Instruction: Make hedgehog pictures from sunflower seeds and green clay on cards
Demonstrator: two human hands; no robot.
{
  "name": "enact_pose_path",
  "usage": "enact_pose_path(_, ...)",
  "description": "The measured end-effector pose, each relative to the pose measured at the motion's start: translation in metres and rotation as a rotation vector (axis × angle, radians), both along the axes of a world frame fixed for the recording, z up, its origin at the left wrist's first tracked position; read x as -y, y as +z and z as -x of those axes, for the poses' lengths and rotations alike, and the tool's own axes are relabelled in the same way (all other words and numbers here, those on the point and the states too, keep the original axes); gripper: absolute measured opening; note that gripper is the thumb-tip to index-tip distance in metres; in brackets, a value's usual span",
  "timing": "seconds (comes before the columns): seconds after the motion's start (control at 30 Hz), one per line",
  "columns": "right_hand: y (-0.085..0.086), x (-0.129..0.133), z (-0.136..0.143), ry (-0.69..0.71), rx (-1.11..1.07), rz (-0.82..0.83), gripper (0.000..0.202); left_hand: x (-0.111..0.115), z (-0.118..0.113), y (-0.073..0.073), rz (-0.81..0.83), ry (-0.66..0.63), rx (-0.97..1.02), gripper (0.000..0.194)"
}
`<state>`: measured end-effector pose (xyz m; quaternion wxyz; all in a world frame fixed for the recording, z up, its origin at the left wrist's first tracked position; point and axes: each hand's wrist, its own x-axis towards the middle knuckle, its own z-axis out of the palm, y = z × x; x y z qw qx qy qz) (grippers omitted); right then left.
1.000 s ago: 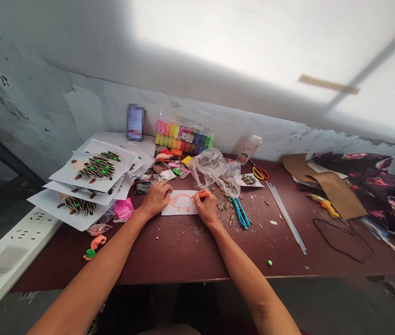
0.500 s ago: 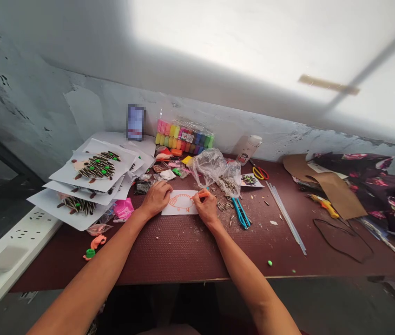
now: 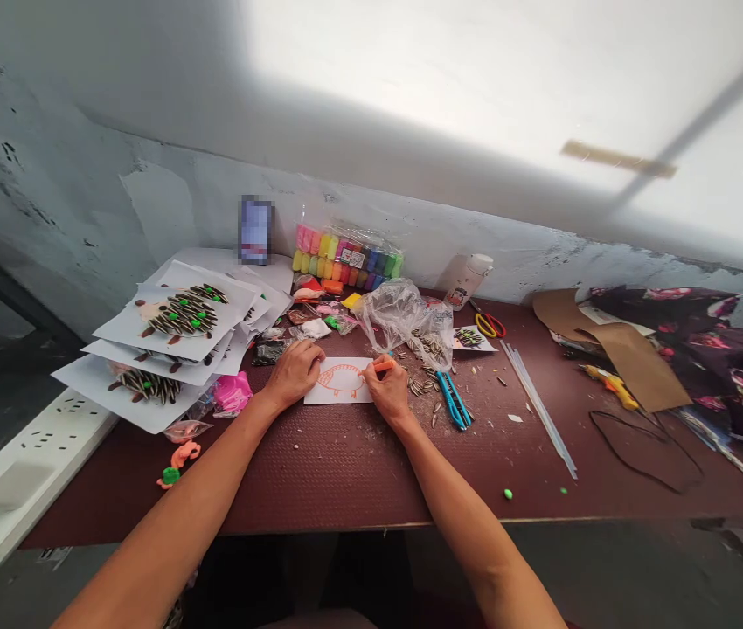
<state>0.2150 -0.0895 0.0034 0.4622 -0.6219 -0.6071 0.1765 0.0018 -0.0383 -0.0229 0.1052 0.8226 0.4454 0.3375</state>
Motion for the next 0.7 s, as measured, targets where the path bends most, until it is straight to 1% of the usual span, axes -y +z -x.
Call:
enact_pose_path(0.13,0.0015,0.0014,0.0004,0.025,-0.036,-0.011,0.022,-0.0004,0.0001,0.0000,0.003,-0.002,-0.009,0.017)
enact_pose_path(0.3,0.0065,0.0044,0.0030,0.104,-0.051,-0.018,0.023,0.0005,-0.0005,0.0005,-0.017,0.007,-0.016,0.017)
enact_pose_path(0.7,0.0098,0.0076,0.0066,0.139,-0.033,-0.025,0.024,0.0012,-0.0007,0.0013,-0.001,-0.003,-0.002,0.018)
